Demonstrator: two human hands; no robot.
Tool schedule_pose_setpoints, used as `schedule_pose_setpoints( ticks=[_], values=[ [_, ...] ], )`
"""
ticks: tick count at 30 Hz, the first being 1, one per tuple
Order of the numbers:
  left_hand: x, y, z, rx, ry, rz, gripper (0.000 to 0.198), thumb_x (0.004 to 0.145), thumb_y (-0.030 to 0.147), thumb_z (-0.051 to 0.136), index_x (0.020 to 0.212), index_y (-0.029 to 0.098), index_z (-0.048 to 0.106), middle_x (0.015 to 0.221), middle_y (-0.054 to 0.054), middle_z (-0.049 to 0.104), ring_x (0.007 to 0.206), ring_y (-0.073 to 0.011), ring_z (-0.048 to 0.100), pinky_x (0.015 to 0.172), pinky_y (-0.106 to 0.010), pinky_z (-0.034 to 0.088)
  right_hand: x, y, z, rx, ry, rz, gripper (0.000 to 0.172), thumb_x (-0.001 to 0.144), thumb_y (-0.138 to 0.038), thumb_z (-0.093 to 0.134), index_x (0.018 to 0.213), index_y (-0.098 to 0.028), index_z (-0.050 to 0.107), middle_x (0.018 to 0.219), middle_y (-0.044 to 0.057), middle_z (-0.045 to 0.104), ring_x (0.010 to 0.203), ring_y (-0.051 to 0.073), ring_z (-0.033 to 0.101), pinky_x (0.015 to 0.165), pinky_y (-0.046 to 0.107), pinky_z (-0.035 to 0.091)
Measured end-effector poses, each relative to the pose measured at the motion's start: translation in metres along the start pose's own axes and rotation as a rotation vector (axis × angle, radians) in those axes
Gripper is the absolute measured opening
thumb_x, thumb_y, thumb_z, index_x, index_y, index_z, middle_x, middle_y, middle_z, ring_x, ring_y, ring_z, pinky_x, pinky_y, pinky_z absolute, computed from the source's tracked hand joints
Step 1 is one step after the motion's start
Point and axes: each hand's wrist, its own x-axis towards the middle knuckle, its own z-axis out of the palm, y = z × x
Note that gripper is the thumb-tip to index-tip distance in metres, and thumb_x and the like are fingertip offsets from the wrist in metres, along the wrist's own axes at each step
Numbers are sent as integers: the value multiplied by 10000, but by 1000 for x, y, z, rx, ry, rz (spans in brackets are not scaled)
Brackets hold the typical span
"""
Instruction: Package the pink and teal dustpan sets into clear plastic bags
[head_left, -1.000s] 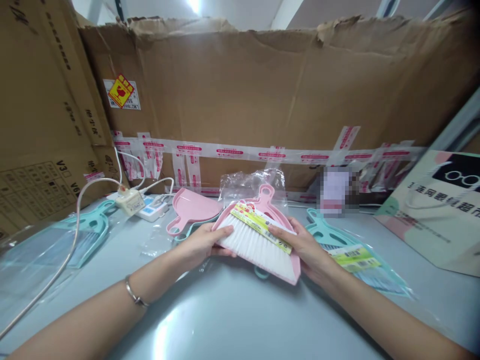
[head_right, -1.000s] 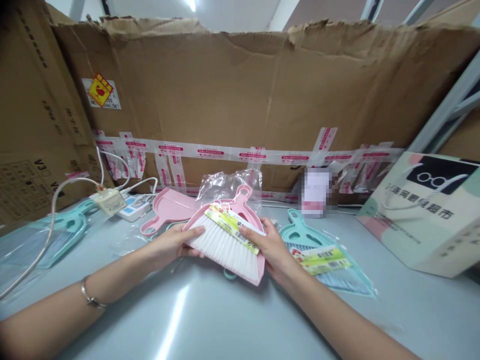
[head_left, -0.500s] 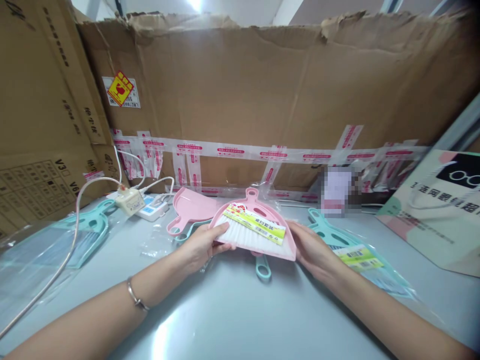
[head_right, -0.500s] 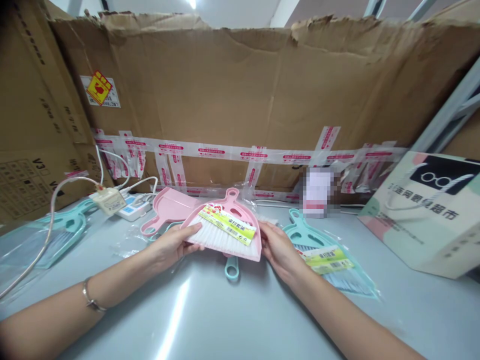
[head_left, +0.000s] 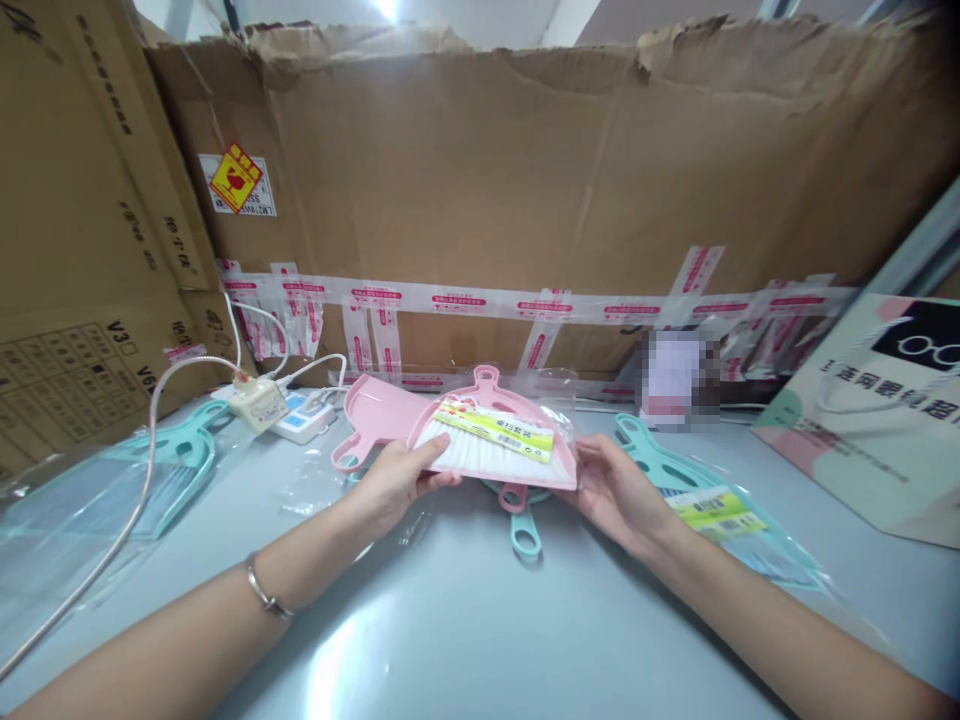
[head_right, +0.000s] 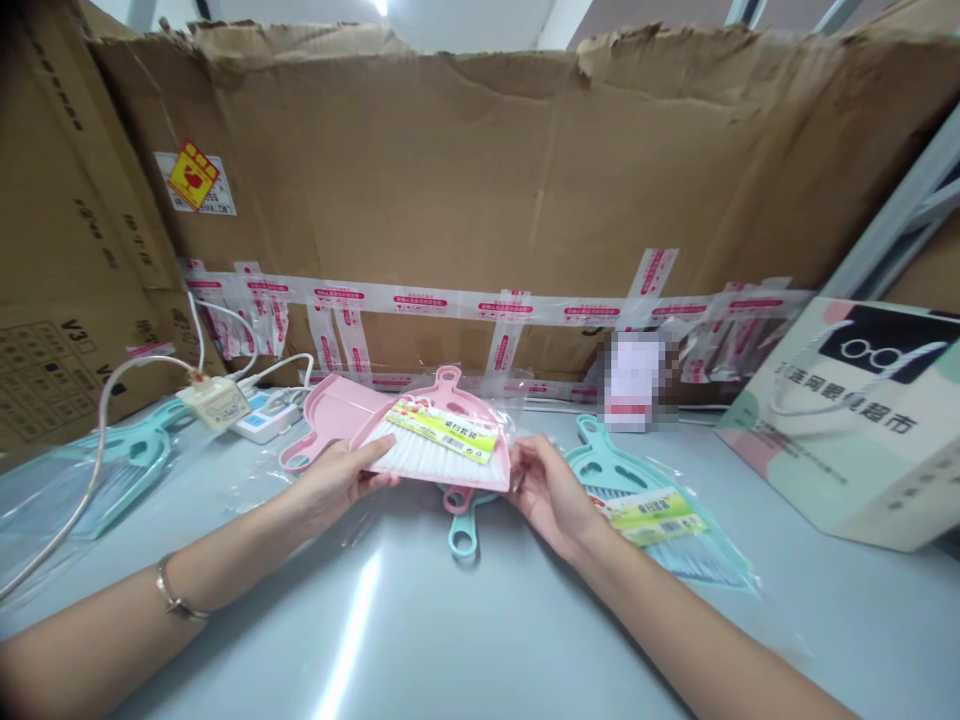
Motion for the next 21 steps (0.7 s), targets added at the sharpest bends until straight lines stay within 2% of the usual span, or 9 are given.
schedule_pose_setpoints(
  ticks=[2, 5, 9, 11, 15, 18, 21],
  values=[
    [-1, 0, 0, 22, -27, -7, 183, 771, 218, 644, 877, 71, 672, 790, -86, 694, 572, -94, 622, 561, -151, 545, -2, -2, 3, 90, 3, 85, 206, 752, -367, 508, 639, -198, 544, 641, 34, 647, 704, 184, 636, 696, 324, 524],
    [-2, -1, 2, 38, -36, 3, 219, 769, 231, 645, 926, 81, 661, 845, -100, 701, 581, -99, 624, 576, -172, 548, -11, -7, 13, 139, -65, 132, 261, 748, -393, 568, 888, -172, 572, 866, 82, 695, 858, 220, 653, 741, 350, 534],
    [-1, -3, 2, 45, -14, 56, 249, 782, 260, 625, 937, 68, 657, 872, -115, 699, 609, -103, 621, 604, -189, 547, -21, -8, 24, 43, -137, 57, 549, 617, -197, 741, 1101, -194, 480, 1051, 71, 668, 900, 197, 655, 773, 305, 547],
    [-2, -3, 2, 63, -29, 77, 279, 774, 280, 631, 966, 78, 650, 907, -116, 695, 667, -125, 632, 617, -208, 549, -23, -5, 25, 21, -133, 36, 607, 594, -159, 760, 1119, -196, 457, 1078, 71, 658, 897, 194, 658, 768, 294, 556],
    [-4, -3, 4, 143, 8, 87, 346, 761, 305, 632, 1047, 111, 611, 996, -117, 674, 802, -179, 642, 621, -245, 545, -21, 1, 23, 57, -56, 42, 586, 584, -142, 766, 1084, -175, 463, 1052, 78, 665, 892, 202, 664, 722, 267, 578],
    [-4, -5, 5, 179, 126, 114, 414, 740, 307, 644, 1114, 156, 551, 1093, -102, 639, 880, -182, 631, 661, -249, 533, -19, 2, 21, 86, -32, 57, 570, 584, -112, 758, 1071, -173, 466, 1042, 76, 670, 898, 205, 666, 699, 249, 585],
    [-2, -6, 3, 185, 248, 198, 461, 703, 332, 672, 1118, 188, 532, 1123, -80, 622, 904, -162, 621, 689, -226, 508, -19, 2, 21, 105, -35, 66, 561, 596, -94, 748, 1076, -174, 469, 1042, 74, 672, 885, 206, 672, 679, 237, 590]
  ],
)
